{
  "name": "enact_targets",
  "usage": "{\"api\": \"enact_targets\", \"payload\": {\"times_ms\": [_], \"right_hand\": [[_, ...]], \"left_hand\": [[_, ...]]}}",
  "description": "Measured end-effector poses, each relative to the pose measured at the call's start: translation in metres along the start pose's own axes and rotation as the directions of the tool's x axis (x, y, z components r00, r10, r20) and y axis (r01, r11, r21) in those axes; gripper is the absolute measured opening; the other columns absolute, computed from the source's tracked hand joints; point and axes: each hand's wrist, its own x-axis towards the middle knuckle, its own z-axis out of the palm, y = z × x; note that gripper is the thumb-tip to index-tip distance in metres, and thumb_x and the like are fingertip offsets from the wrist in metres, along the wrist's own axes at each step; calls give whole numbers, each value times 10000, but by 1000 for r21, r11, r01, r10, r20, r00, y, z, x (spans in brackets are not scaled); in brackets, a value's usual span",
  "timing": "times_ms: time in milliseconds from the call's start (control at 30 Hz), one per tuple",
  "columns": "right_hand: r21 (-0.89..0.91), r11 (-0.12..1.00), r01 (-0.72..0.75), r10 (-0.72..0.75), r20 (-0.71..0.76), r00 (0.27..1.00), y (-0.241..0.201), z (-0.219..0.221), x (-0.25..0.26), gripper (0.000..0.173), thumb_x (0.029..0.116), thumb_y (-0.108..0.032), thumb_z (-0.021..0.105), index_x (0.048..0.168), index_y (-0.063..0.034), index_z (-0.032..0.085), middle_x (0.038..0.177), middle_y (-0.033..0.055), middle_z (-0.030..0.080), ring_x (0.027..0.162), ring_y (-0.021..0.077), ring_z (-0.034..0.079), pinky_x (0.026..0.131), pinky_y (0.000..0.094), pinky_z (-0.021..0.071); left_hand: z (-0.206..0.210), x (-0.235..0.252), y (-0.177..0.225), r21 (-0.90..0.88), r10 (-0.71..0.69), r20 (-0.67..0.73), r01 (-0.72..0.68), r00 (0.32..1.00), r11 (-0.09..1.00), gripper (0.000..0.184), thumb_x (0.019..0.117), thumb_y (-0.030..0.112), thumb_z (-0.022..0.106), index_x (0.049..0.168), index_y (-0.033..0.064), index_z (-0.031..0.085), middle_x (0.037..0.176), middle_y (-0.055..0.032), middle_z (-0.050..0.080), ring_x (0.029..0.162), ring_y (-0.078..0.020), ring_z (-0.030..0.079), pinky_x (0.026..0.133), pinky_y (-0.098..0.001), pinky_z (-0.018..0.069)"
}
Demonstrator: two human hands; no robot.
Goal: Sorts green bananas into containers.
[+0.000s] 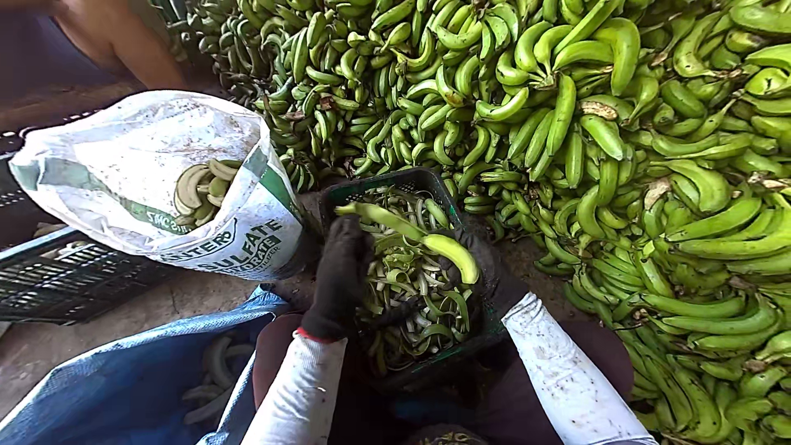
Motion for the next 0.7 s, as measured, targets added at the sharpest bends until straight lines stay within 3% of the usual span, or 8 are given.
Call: {"api": "enact_targets", "payload": {"times_ms": [100,200,233,300,367,433,533,700], "right_hand": [[13,995,100,-99,-64,993,-9,-12,-3,382,1090,-353,369,1314,-139,592,752,44,608,519,147,581,528,365,597],[-29,976,214,-216,-181,959,-16,-22,-5,372,1021,-243,486,1370,-154,578,907,59,641,609,153,603,565,374,593],[-59,968,242,-249,-210,945,-19,-23,-6,382,1007,-221,483,1370,-159,584,951,61,658,658,150,621,590,352,585],[-95,954,283,-297,-232,926,-23,-24,-8,386,1038,-221,445,1401,-171,563,1068,70,681,779,150,665,673,323,592],[-75,945,320,-328,-263,907,-26,-25,-7,373,1071,-268,425,1410,-184,557,1111,56,683,837,134,654,716,305,569],[-21,940,341,-330,-306,893,-30,-24,-6,378,1094,-335,379,1391,-193,564,1050,57,695,769,134,653,663,304,568],[41,930,364,-335,-307,891,-32,-17,-6,498,1076,-540,275,1298,-225,591,957,56,706,639,152,638,557,329,559],[4,916,402,-381,-314,870,-25,2,5,528,1020,-655,351,1385,-324,539,897,17,659,582,142,600,500,333,545]], "left_hand": [[-8,5,23,6,262,-178,-265,949,964,179,1105,313,364,1216,249,488,810,110,552,657,-7,549,618,-182,508],[-5,3,28,167,388,-73,-372,919,913,220,1082,388,410,1252,267,482,786,134,542,654,0,540,613,-195,502],[-3,3,23,250,325,8,-316,946,915,264,1063,397,459,1256,227,520,774,95,565,648,-32,548,610,-229,508],[-1,0,13,583,-58,132,-30,990,812,406,1074,346,482,1397,108,548,912,-97,640,743,-172,603,695,-369,542],[2,10,-6,832,-449,95,176,888,525,545,1082,435,452,1494,80,488,1176,-234,660,970,-338,665,870,-542,539],[5,10,-18,895,-477,75,151,876,419,552,1080,487,397,1374,57,582,1155,-212,672,1027,-337,669,918,-564,521],[23,-13,-17,822,-247,225,-48,942,567,485,1094,456,369,1210,79,652,958,-107,683,877,-212,675,817,-452,554],[58,-52,-39,515,85,415,-312,906,798,492,1087,421,381,1261,48,651,816,24,624,679,-27,568,637,-233,514]]}}
